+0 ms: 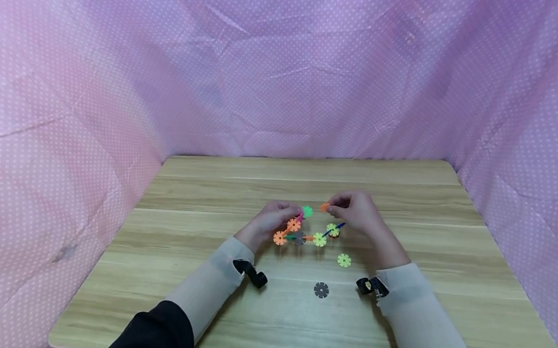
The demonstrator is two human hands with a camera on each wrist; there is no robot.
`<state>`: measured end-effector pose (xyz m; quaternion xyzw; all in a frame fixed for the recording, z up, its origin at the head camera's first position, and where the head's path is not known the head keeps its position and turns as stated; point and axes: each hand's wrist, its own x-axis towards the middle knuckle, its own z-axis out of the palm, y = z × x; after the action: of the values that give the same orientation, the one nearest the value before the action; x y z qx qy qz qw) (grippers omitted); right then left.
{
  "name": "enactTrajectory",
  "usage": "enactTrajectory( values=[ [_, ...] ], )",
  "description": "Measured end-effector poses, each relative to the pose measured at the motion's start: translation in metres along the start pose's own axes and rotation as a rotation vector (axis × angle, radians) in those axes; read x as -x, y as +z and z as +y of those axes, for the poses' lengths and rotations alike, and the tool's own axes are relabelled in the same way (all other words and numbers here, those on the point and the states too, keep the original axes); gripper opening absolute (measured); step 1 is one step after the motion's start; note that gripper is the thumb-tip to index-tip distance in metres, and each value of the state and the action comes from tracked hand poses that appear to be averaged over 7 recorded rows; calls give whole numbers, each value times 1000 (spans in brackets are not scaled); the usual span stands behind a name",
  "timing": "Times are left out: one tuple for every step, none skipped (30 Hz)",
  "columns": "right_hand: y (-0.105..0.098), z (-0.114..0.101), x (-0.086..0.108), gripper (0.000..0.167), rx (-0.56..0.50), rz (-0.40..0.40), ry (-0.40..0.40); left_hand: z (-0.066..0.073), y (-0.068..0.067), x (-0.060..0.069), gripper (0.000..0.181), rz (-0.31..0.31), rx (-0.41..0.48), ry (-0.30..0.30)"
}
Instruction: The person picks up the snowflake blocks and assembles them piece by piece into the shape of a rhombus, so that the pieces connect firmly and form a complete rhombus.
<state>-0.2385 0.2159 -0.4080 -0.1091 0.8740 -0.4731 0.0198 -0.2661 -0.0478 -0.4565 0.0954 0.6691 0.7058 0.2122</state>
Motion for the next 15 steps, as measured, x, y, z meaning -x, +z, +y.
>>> enactTrajectory(
  values=[
    [2, -1, 0, 11, -15, -6, -4, 0, 0, 0, 14, -1, -1, 1],
    [4, -2, 0, 10, -31, -12, -6, 0, 0, 0, 14, -3, -2, 1],
    [6, -3, 0, 9, -40, -16, -6, 0, 0, 0, 14, -4, -1, 2],
    [8, -4, 0, 8, -47, -17, -6, 0, -1, 0, 14, -6, -4, 2],
    [9, -5, 0, 7, -50, -19, -4, 0, -1, -1, 15, -6, -7, 2],
    [10, -6, 0, 7, -55, -19, -2, 0, -1, -1, 15, -6, -8, 1],
    [11, -6, -1, 6, -54, -17, 4, 1, -1, -1, 15, -5, -13, 1],
    [12, -6, -1, 6, -48, -17, 3, 1, -1, -1, 16, -4, -16, 0],
    [13, -7, -1, 6, -39, -16, 3, 1, -1, -1, 17, -3, -20, 0],
    [14, -7, -2, 5, -34, -15, 1, 2, -1, 0, 17, -2, -25, 0],
    [15, -7, -2, 5, -26, -14, -2, 2, -1, 0, 18, -1, -25, -1],
    [16, -7, -3, 4, -18, -12, -7, 2, -1, 0, 18, 0, -27, -1],
    [17, -7, -3, 4, -7, -9, -13, 3, -1, 1, 19, -1, -25, -1],
    [18, -7, -3, 3, 6, -6, -25, 2, -1, 0, 18, -2, -24, 0],
    [19, -8, -3, 3, 17, 0, -37, 2, -1, 0, 18, -3, -22, 2]
  ],
)
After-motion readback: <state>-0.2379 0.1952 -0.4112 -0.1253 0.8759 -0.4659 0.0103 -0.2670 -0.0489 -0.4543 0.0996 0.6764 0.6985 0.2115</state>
